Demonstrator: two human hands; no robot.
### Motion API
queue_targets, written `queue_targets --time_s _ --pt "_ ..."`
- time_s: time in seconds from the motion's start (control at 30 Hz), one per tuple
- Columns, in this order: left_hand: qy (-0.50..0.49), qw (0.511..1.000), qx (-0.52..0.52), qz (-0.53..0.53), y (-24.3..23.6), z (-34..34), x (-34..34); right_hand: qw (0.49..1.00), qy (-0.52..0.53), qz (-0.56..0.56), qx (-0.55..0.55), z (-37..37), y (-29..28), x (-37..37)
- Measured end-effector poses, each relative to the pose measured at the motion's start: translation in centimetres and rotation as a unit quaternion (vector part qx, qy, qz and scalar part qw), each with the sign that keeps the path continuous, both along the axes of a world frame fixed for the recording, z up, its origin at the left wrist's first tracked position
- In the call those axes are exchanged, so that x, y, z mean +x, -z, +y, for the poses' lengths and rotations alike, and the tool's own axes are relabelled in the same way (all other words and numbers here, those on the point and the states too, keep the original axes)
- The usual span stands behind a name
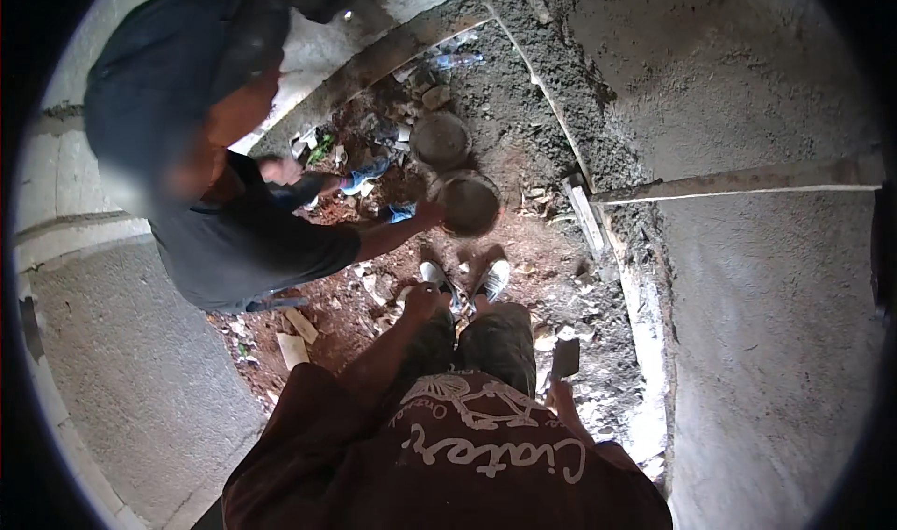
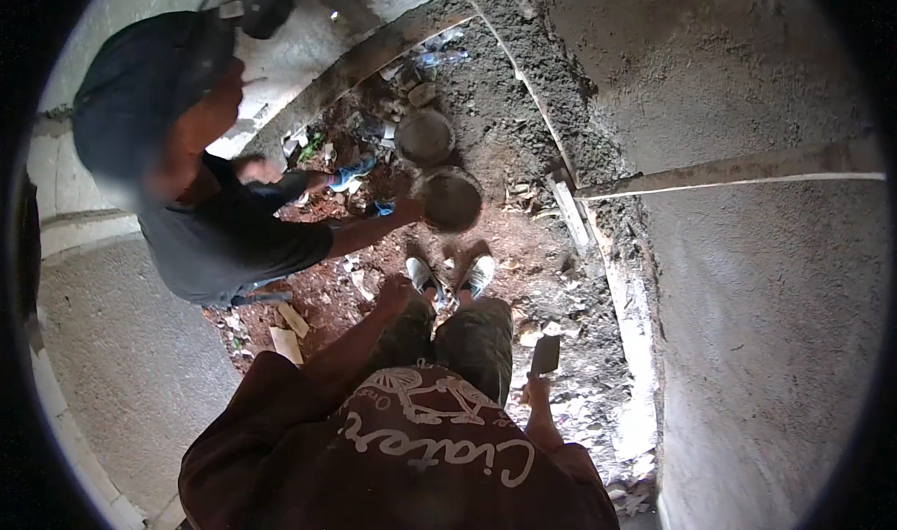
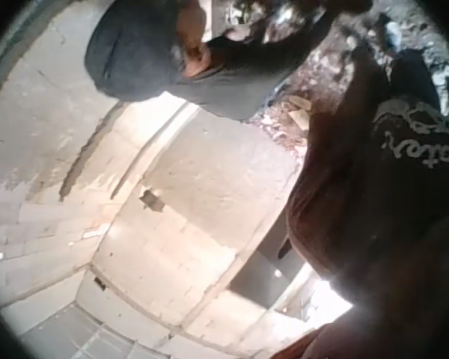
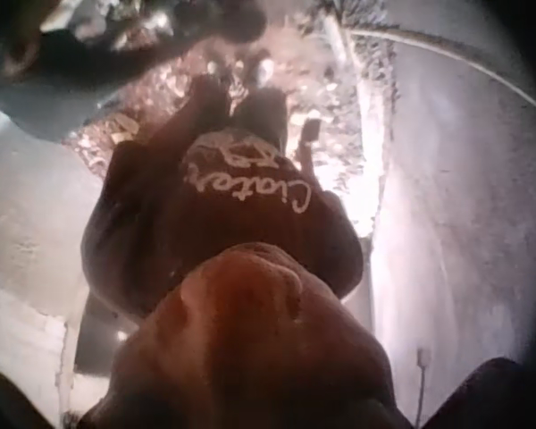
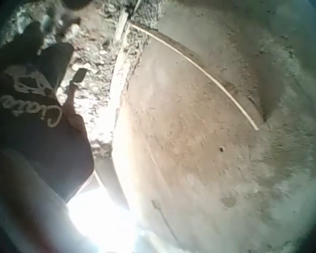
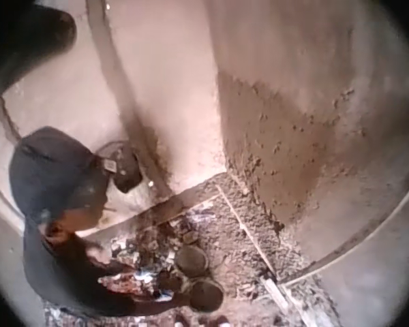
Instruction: The person applies wet plaster to a concrete corner using a trowel, scooping the mixture from a bucket and smoothing it along the vertical edge of the wall.
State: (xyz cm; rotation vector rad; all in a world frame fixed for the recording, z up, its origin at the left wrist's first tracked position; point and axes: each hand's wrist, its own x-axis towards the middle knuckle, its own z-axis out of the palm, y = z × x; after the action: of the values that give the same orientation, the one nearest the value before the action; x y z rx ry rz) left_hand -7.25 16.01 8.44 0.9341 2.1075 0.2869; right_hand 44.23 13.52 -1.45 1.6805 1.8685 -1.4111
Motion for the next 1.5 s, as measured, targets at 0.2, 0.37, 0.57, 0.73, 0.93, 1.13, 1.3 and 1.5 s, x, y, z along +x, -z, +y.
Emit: queue_targets --time_s 0.2,0.37,0.57,0.73,0.93,1.13,1.3,1.5 --pt "-0.125 0.991 0.026 -0.030 2.1 1.7 -0.3 0.938 0.320 -0.048 -0.123 14.0 -1.7 -9.2" --pt "-0.193 0.978 0.077 0.012 3.9 -0.7 -4.3 0.942 0.286 0.139 -0.107 19.6 -9.6 -24.2" --pt "-0.236 0.961 0.032 -0.140 2.6 7.6 -3.4 0.948 0.277 0.099 -0.119 22.7 -11.0 -27.1" --pt "-0.212 0.974 -0.036 -0.078 8.1 4.7 -9.5 0.939 0.288 0.085 -0.166 23.1 -13.0 -34.9" --pt "-0.159 0.987 0.006 0.032 12.9 6.8 -18.6 0.927 0.325 0.104 -0.153 26.9 -11.0 -43.6" --pt "-0.332 0.942 -0.036 -0.040 19.5 11.5 -22.2 0.969 0.211 0.048 -0.121 29.7 -6.2 -46.4" --pt "-0.339 0.939 -0.046 -0.042 29.1 15.9 -22.5 0.992 -0.056 -0.009 0.115 34.4 4.1 -40.1" --pt "-0.322 0.937 -0.133 -0.029 34.1 14.3 -21.0 0.997 -0.030 -0.060 -0.027 38.8 0.8 -45.4"
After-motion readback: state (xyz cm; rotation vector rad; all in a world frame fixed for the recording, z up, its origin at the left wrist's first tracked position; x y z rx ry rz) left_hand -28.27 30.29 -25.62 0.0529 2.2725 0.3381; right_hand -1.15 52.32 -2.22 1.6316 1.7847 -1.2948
